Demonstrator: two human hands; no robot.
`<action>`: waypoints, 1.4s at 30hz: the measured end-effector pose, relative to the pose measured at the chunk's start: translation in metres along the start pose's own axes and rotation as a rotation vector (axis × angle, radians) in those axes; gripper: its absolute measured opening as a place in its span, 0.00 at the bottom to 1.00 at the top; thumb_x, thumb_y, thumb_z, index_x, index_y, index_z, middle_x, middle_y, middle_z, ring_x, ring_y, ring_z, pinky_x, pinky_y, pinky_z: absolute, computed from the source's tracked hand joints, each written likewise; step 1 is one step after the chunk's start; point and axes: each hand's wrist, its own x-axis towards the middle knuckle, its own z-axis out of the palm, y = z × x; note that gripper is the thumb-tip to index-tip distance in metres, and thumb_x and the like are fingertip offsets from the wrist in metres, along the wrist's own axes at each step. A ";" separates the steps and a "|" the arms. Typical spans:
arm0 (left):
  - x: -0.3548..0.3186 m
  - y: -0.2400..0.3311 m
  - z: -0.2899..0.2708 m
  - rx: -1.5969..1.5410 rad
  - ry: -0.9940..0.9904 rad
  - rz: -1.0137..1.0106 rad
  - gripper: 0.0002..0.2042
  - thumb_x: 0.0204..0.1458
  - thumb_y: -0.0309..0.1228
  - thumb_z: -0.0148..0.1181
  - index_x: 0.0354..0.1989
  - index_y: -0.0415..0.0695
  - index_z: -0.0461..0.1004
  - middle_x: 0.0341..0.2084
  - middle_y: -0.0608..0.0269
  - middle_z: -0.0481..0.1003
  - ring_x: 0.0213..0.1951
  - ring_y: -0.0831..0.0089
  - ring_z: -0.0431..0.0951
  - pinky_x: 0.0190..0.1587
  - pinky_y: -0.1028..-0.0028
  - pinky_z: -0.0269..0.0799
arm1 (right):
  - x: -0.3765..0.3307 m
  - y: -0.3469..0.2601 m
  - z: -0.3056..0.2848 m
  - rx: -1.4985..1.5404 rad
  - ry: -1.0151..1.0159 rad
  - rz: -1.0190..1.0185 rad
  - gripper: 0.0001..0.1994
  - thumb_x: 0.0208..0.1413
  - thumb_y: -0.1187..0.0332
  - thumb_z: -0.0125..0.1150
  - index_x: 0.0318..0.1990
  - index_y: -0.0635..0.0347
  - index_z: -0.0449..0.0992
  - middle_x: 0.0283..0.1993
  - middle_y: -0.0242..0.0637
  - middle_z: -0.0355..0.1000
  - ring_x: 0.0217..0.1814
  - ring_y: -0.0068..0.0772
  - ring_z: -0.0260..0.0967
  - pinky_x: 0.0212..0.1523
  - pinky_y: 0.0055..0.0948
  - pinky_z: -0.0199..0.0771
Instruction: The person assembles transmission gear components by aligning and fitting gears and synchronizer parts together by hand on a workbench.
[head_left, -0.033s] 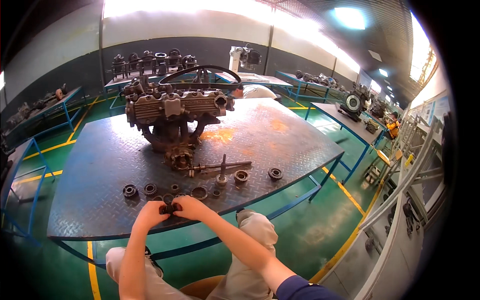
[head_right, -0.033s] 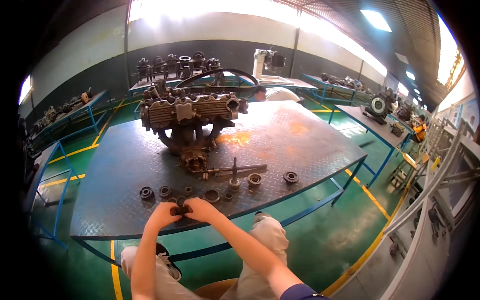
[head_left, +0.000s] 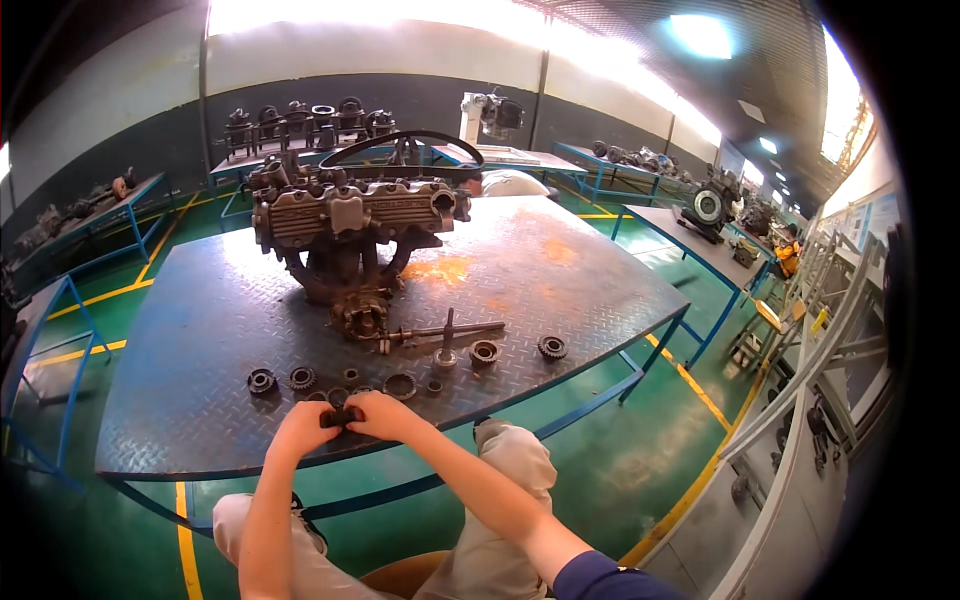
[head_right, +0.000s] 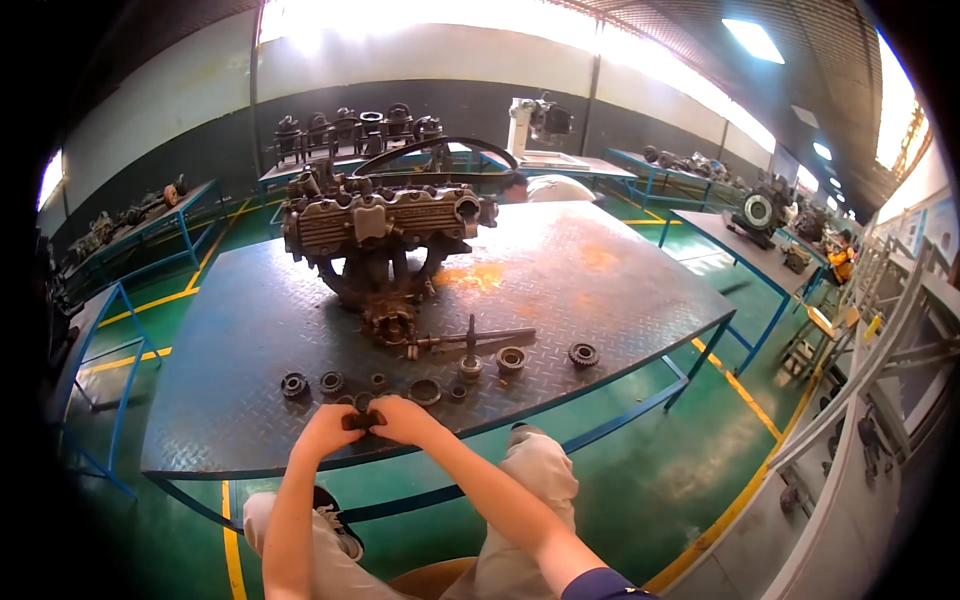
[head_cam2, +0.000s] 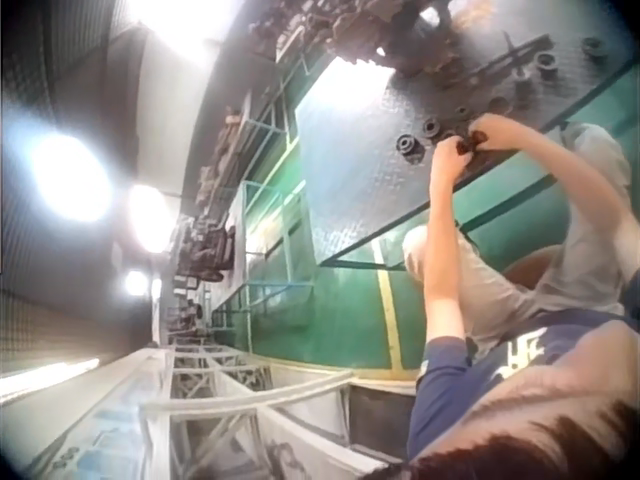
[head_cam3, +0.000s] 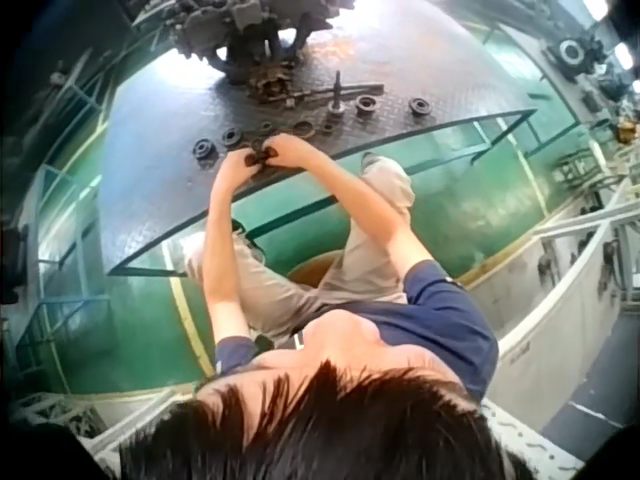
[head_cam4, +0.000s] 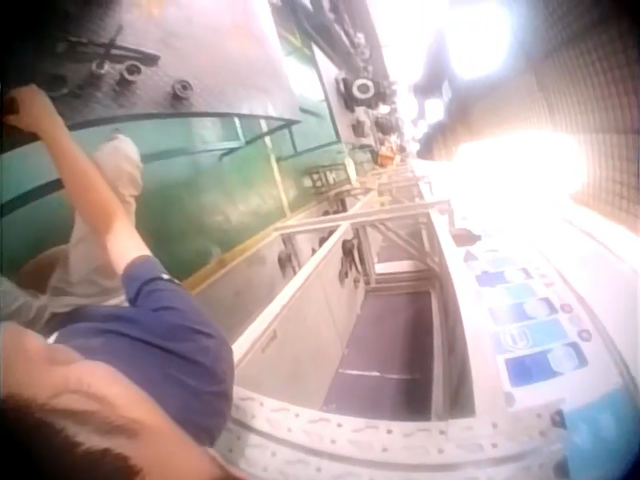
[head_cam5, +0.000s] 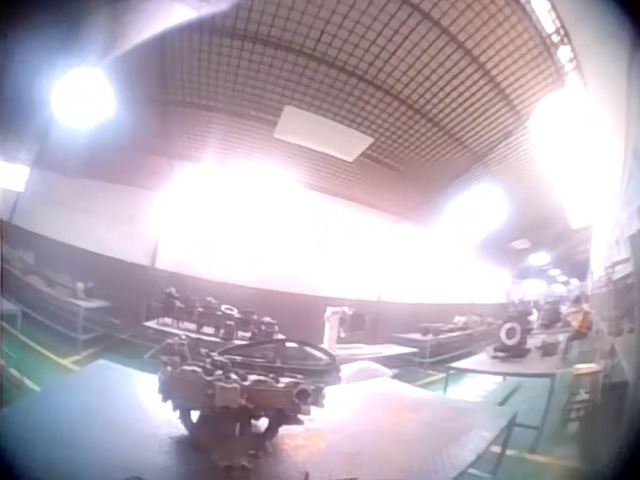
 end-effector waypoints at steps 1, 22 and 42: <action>-0.001 0.000 -0.001 -0.003 0.012 0.010 0.15 0.39 0.31 0.70 0.36 0.37 0.79 0.28 0.46 0.77 0.34 0.48 0.77 0.39 0.60 0.73 | 0.000 0.000 0.000 0.004 -0.003 -0.005 0.13 0.46 0.68 0.69 0.38 0.60 0.75 0.35 0.45 0.75 0.44 0.52 0.72 0.44 0.45 0.72; 0.058 0.015 0.066 0.059 0.065 0.262 0.12 0.40 0.33 0.67 0.33 0.41 0.78 0.31 0.47 0.79 0.37 0.47 0.79 0.39 0.57 0.74 | -0.037 0.030 -0.035 -0.129 0.084 -0.008 0.21 0.42 0.68 0.71 0.47 0.62 0.77 0.33 0.48 0.76 0.37 0.51 0.75 0.40 0.41 0.74; 0.029 -0.002 0.023 0.002 0.107 0.209 0.13 0.43 0.34 0.67 0.35 0.39 0.78 0.31 0.49 0.80 0.36 0.52 0.80 0.41 0.61 0.75 | -0.021 0.005 -0.022 -0.090 -0.009 0.152 0.21 0.44 0.67 0.73 0.46 0.66 0.78 0.33 0.45 0.76 0.38 0.48 0.74 0.40 0.40 0.73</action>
